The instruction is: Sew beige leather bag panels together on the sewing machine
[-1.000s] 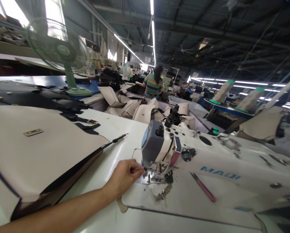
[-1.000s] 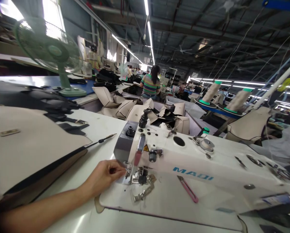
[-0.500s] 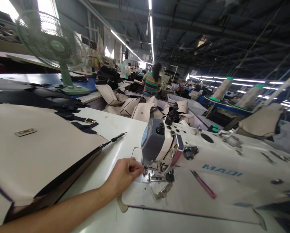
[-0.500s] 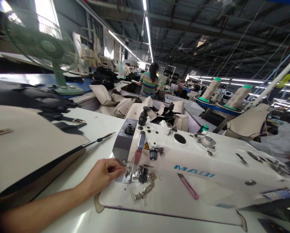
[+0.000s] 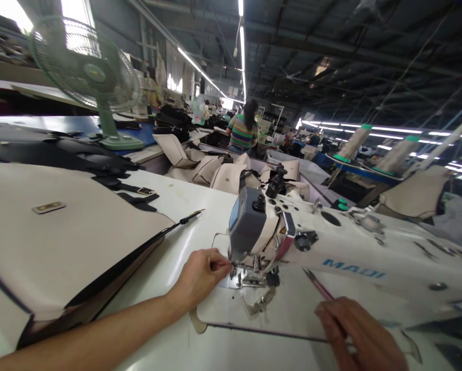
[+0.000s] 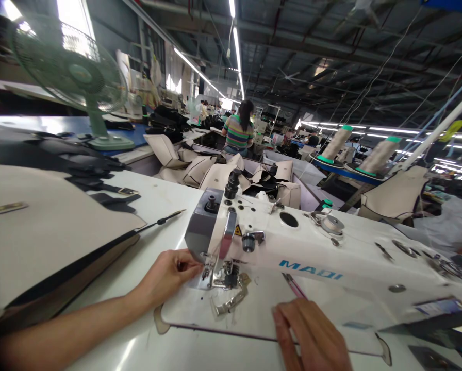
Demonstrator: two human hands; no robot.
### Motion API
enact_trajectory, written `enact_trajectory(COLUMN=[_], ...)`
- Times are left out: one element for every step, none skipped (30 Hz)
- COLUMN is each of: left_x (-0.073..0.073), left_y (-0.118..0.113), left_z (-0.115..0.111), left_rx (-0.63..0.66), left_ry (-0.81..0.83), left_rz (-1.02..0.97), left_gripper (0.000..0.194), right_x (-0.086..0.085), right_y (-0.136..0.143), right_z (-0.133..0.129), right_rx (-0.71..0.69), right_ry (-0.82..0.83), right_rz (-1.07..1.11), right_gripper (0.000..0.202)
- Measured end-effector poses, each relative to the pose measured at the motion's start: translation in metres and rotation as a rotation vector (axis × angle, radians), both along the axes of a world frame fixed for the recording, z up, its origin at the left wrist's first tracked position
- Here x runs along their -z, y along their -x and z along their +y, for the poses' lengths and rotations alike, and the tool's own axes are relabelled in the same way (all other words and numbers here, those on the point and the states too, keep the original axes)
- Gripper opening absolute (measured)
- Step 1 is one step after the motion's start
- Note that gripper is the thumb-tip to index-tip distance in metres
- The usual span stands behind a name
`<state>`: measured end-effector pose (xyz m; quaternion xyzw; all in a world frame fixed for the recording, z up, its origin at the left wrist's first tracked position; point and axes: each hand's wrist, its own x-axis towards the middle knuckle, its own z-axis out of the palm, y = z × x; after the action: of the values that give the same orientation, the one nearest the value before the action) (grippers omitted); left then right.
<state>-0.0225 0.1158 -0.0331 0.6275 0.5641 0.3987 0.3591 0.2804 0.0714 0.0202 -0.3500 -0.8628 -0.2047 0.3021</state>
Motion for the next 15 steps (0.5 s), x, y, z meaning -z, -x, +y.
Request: enact_trajectory(left_x=[0.000, 0.000, 0.001, 0.001, 0.002, 0.002, 0.002, 0.003, 0.003, 0.002, 0.002, 0.001, 0.001, 0.001, 0.001], left_y=[0.000, 0.000, 0.001, 0.001, 0.001, 0.000, 0.000, 0.000, 0.000, 0.000, 0.000, 0.000, 0.001, 0.001, 0.001], left_z=[0.000, 0.000, 0.001, 0.001, 0.001, 0.002, 0.002, 0.002, 0.002, 0.001, 0.001, 0.000, 0.000, 0.000, 0.000], left_rx=[0.001, 0.003, 0.006, 0.008, 0.009, 0.010, 0.011, 0.010, 0.009, 0.008, 0.008, 0.009, 0.012, 0.016, 0.021], left_ry=[0.002, 0.004, 0.006, 0.006, 0.007, 0.008, 0.009, 0.010, 0.011, 0.012, 0.013, 0.013, 0.014, 0.015, 0.015], left_rz=[0.000, 0.000, 0.000, 0.000, 0.001, 0.002, 0.005, 0.008, 0.009, 0.010, 0.007, 0.004, 0.000, -0.004, -0.007], left_gripper=[0.018, 0.018, 0.018, 0.018, 0.018, 0.018, 0.018, 0.018, 0.018, 0.018, 0.018, 0.019, 0.019, 0.020, 0.020], right_x=[0.004, 0.007, 0.011, 0.015, 0.020, 0.024, 0.028, 0.032, 0.036, 0.039, 0.041, 0.044, 0.045, 0.047, 0.048], right_y=[0.016, 0.029, 0.041, 0.049, 0.056, 0.061, 0.064, 0.067, 0.069, 0.072, 0.074, 0.077, 0.079, 0.081, 0.083], right_z=[0.002, 0.004, 0.007, 0.009, 0.012, 0.015, 0.019, 0.022, 0.025, 0.028, 0.031, 0.033, 0.035, 0.036, 0.037], right_rx=[-0.055, -0.083, -0.090, -0.079, -0.068, -0.060, -0.050, -0.043, -0.034, -0.022, -0.005, 0.013, 0.027, 0.038, 0.047], right_ry=[0.030, 0.079, 0.136, 0.195, 0.242, 0.274, 0.297, 0.318, 0.343, 0.371, 0.405, 0.442, 0.472, 0.490, 0.498], right_rz=[-0.021, -0.018, -0.011, 0.000, 0.014, 0.028, 0.048, 0.069, 0.087, 0.100, 0.105, 0.104, 0.103, 0.105, 0.105], right_gripper=[0.018, 0.019, 0.022, 0.024, 0.025, 0.026, 0.027, 0.027, 0.029, 0.031, 0.032, 0.033, 0.034, 0.035, 0.035])
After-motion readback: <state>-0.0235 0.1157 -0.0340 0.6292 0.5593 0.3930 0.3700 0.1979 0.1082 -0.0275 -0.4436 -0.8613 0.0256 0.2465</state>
